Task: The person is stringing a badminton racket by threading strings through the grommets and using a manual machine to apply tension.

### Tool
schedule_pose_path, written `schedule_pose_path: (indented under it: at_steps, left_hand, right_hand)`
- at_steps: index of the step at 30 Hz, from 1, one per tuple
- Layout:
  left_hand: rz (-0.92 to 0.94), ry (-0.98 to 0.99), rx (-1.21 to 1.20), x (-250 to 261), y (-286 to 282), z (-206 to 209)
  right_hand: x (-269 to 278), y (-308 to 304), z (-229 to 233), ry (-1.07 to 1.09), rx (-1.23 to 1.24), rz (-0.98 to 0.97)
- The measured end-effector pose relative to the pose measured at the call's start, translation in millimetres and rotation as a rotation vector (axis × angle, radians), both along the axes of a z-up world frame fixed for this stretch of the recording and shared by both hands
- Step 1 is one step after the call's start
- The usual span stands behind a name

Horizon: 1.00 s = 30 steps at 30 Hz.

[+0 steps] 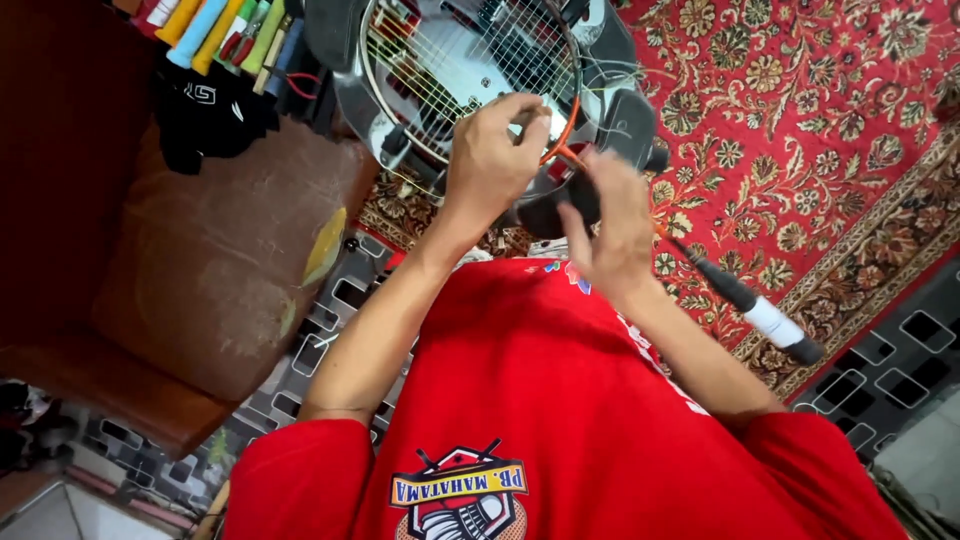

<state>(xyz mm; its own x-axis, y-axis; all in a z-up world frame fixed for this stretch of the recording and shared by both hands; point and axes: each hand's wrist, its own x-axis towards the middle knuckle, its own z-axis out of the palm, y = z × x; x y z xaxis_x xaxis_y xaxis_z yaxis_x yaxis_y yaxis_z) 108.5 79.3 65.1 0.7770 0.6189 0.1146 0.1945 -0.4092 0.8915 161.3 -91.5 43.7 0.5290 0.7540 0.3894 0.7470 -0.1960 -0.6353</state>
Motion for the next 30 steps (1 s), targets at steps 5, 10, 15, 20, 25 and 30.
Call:
schedule_pose_path:
  at_steps: [5, 10, 15, 20, 25, 30]
  left_hand:
    - [-0.024, 0.063, 0.034, 3, -2, -7]
    - [-0.067, 0.102, 0.069, 4, 2, -11]
    - [-0.101, 0.284, 0.129, 11, 5, -4]
    - [0.016, 0.403, -0.650, 17, 13, 3]
    - [0.047, 0.011, -1.085, 1, 19, 34]
    - [-0.014, -0.094, -1.051, -38, 4, 92]
  right_hand:
    - [3, -11, -26, -0.027, -0.260, 0.005]
    - [-10, -9, -26, 0.039, -0.246, -0.023]
    - [-17, -6, -24, 0.056, -0.237, -0.038]
    - [-21, -5, -25, 0.071, -0.233, -0.050]
    - [-19, -3, -28, 0.084, -0.213, -0.068]
    - [-14, -14, -30, 0.054, -0.199, -0.050]
